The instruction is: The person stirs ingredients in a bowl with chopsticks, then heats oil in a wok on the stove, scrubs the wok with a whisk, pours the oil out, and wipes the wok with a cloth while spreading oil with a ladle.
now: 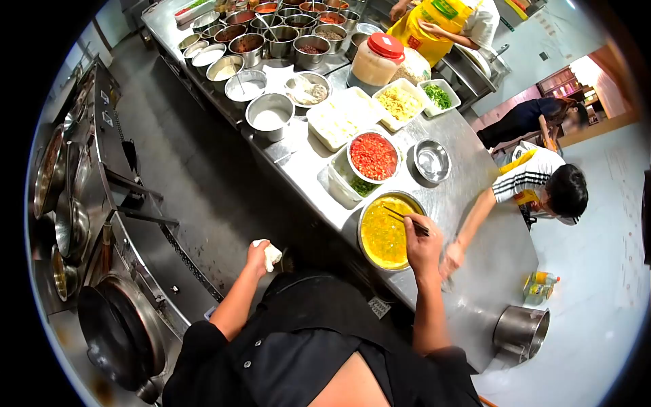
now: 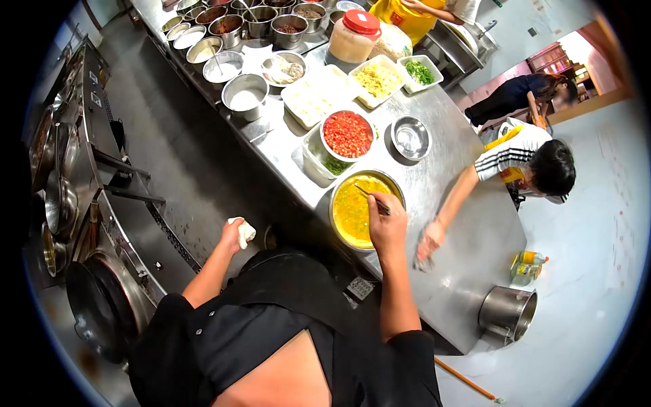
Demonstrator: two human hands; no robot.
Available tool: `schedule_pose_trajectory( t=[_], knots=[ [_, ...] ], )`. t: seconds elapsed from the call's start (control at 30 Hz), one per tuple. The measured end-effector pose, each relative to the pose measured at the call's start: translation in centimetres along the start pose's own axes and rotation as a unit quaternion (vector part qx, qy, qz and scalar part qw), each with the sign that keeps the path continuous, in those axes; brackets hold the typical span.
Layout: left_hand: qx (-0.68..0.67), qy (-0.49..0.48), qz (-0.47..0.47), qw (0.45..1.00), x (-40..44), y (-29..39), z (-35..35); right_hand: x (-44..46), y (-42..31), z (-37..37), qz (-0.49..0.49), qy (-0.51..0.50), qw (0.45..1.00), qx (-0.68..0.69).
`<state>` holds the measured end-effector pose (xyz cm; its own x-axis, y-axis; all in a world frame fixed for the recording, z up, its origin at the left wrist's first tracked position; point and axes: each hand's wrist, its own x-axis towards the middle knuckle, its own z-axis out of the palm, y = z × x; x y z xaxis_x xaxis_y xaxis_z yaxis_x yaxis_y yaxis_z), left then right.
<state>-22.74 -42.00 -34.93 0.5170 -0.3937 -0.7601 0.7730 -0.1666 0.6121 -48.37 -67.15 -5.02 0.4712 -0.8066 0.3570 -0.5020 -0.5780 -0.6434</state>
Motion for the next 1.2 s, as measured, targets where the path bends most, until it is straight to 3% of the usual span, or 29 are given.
schedule_pose_trajectory(
  t=[0.1,0.17,0.43,0.57,0.7,0.77,0.83,0.9,0.93,0.97,1.0,1.1,1.13,1.17,1.2],
  knots=[
    [-0.027,-0.004,-0.001,1.0,1.1,0.7,-3.6,1.0,-0.4,4.0,-0.058,-0.004,0.998,-0.031],
    [-0.03,-0.003,-0.015,0.999,1.1,1.8,-5.3,0.7,-0.6,5.6,0.002,-0.048,0.998,-0.045],
    [-0.052,0.019,-0.022,0.998,1.6,2.9,-9.7,2.4,-3.3,8.9,-0.063,-0.032,0.997,0.015],
    [-0.057,0.036,-0.045,0.997,1.5,3.6,-8.7,4.8,-1.3,14.9,-0.104,-0.072,0.992,-0.001],
    [-0.051,0.051,-0.04,0.997,1.1,3.9,-6.9,6.2,4.5,22.8,-0.156,-0.107,0.973,-0.132],
    [-0.052,0.061,-0.04,0.996,0.6,4.2,-6.2,6.2,5.1,23.7,-0.147,-0.122,0.968,-0.163],
    [-0.053,0.069,-0.044,0.995,-0.2,4.4,-5.6,6.0,5.3,22.2,-0.102,-0.202,0.962,-0.155],
    [-0.055,0.075,-0.049,0.994,-0.8,4.5,-5.4,6.2,6.5,19.3,-0.114,-0.166,0.976,-0.088],
    [-0.047,0.084,-0.046,0.994,-1.2,4.5,-5.4,7.3,6.5,16.6,0.034,-0.209,0.975,-0.073],
    [-0.04,0.093,-0.044,0.994,-1.5,4.5,-5.2,7.7,10.0,14.9,0.095,-0.08,0.992,0.01],
    [-0.047,0.087,-0.057,0.993,-2.0,4.8,-5.1,9.5,13.1,12.8,0.274,-0.018,0.961,0.028],
    [-0.037,0.128,-0.049,0.99,-2.2,4.9,-5.0,13.3,32.9,11.2,0.385,0.27,0.877,-0.099],
    [-0.027,0.133,-0.054,0.989,-2.1,5.1,-4.8,14.6,37.8,9.2,0.565,0.193,0.795,0.106],
    [-0.018,0.14,-0.059,0.988,-2.2,5.3,-4.5,15.6,38.1,8.2,0.599,0.233,0.734,0.219],
    [-0.009,0.139,-0.051,0.989,-3.2,6.5,-2.8,15.7,41.5,8.8,0.613,0.206,0.703,0.297]
  ],
)
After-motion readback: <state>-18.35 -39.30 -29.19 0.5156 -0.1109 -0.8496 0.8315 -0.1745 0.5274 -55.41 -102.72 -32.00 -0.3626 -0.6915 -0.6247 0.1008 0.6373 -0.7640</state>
